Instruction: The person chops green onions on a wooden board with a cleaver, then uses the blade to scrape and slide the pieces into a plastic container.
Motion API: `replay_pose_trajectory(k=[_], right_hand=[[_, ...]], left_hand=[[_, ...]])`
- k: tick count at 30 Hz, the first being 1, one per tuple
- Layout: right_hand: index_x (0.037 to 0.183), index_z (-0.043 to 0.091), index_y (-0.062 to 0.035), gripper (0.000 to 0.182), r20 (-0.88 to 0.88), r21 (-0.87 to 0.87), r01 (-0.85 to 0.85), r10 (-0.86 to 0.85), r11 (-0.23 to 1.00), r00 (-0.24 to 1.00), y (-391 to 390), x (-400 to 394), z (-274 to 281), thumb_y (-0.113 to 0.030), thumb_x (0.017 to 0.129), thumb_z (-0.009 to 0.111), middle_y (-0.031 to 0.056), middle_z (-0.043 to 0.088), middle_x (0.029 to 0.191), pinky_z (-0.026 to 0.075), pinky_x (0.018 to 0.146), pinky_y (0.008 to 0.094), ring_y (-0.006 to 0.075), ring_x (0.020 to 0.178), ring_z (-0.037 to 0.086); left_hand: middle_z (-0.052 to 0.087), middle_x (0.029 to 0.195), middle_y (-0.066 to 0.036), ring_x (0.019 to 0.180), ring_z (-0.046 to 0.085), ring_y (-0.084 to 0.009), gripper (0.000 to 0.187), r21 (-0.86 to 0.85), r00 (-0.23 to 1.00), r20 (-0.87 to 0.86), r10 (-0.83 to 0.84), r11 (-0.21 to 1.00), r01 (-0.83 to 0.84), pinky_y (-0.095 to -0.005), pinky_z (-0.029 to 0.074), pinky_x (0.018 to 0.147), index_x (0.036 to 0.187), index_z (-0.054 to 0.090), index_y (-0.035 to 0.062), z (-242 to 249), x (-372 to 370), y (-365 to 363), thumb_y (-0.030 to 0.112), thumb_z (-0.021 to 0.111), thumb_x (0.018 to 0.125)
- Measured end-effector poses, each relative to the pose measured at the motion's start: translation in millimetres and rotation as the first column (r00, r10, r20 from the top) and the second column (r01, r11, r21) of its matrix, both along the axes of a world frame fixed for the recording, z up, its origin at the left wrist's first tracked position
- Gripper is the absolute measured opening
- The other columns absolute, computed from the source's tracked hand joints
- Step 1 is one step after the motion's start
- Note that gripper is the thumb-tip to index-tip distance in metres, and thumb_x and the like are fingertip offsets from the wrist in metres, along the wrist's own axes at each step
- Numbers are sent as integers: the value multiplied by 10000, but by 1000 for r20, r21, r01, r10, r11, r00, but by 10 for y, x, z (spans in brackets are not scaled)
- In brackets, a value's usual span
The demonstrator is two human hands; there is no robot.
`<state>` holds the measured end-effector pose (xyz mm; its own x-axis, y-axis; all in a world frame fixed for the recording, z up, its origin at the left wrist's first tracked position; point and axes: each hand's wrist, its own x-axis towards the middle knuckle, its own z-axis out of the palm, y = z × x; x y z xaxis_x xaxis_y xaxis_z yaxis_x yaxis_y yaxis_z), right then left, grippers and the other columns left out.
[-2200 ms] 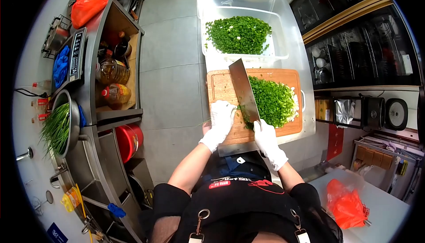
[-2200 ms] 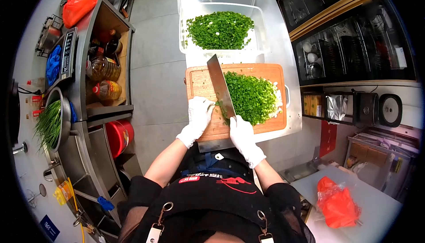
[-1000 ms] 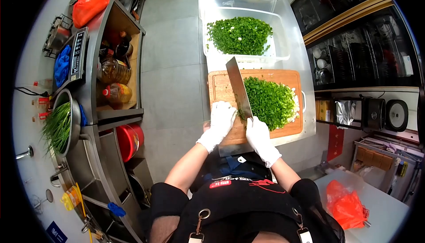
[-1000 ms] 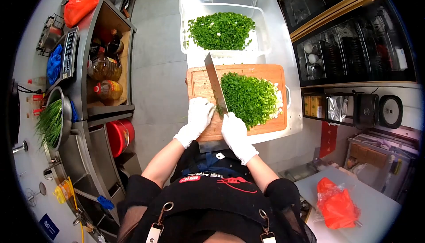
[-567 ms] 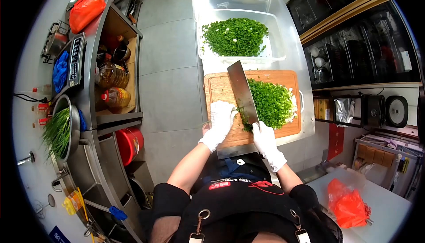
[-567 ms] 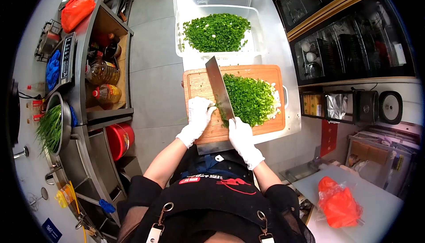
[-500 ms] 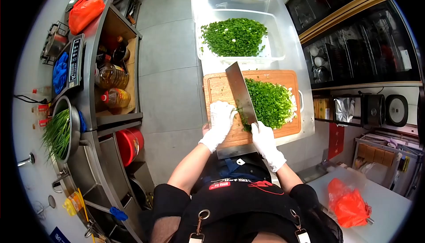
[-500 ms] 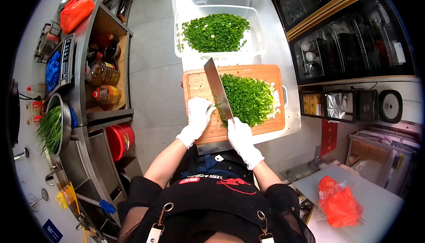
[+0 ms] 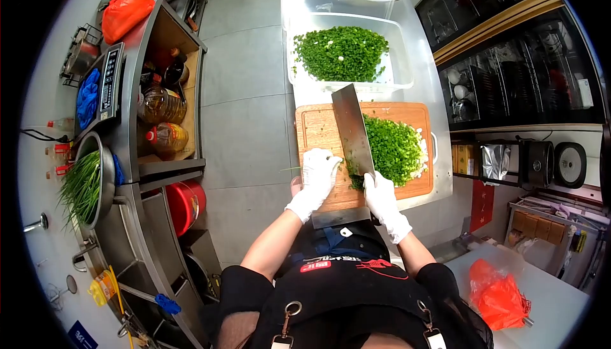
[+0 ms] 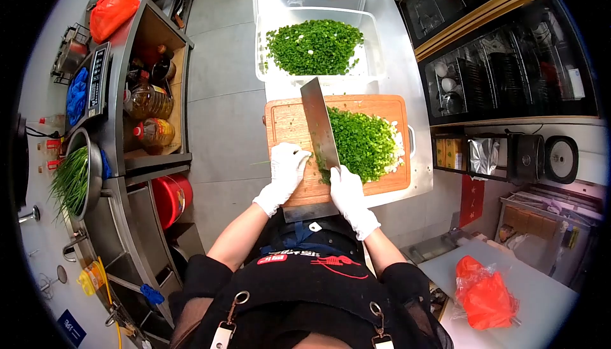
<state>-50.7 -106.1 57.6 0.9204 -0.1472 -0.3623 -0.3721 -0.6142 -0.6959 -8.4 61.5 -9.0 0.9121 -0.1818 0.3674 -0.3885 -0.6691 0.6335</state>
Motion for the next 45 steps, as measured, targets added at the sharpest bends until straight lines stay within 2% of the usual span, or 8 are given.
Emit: replay_pose_trajectory(k=[9,14,18,20,32,36,40,45], right_hand=[[901,583,-10,267,7,-325,-155,167,933,986,132,-72,11,-244,964,471,243,643,747,500,682,506,422,725,634],[883,589,27,267,52,-279,-86,105,956,993,197,33,-19,-207,957,484,252,633,758,491,667,477,432,716,618],[881,596,37,261,24,0,27,-27,1000,999,46,3,-50,-198,946,503,203,624,704,476,620,404,359,631,616],[943,606,19,270,-16,-46,-18,17,999,1000,42,-25,52,-219,958,479,261,654,836,497,727,489,437,793,629],[921,572,-25,260,-38,-399,-185,186,898,982,280,-27,40,-256,971,465,233,643,721,513,649,502,402,682,642],[926,595,2,285,66,-253,-114,134,961,989,142,2,-25,-249,968,465,245,649,762,508,680,495,431,719,631],[957,620,25,282,-70,2,23,-23,1000,997,-29,-31,-61,-225,955,491,257,659,843,503,725,474,429,800,638],[949,621,20,257,-1,-61,-33,33,998,999,-17,-60,127,-209,949,504,251,659,839,504,718,467,423,804,639]], left_hand=[[575,815,-63,833,551,-271,127,76,1000,-29,3,997,-1,-419,409,768,791,642,116,7,51,-11,157,736,716],[575,807,-57,817,554,-268,112,28,1000,-10,-3,1000,3,-412,407,778,789,647,118,28,19,40,138,729,716],[573,817,-48,856,537,-261,90,35,999,-1,-54,998,54,-414,389,806,829,663,123,-9,25,71,164,675,749],[575,805,-46,852,541,-260,88,60,999,19,-48,997,46,-411,391,804,815,660,124,-6,58,71,162,684,739],[551,817,-73,841,530,-274,110,207,998,-39,-52,977,59,-413,394,783,804,612,107,57,47,24,142,697,744],[548,814,-71,832,527,-274,121,166,997,-5,-73,983,73,-413,394,777,816,607,104,59,3,65,128,700,743],[557,800,-65,829,533,-274,130,72,1000,-8,-9,997,10,-412,396,762,795,623,101,86,53,23,123,728,721],[579,841,-68,875,518,-273,110,-14,981,-187,44,999,-48,-412,383,782,842,643,112,58,120,-25,191,681,776]])
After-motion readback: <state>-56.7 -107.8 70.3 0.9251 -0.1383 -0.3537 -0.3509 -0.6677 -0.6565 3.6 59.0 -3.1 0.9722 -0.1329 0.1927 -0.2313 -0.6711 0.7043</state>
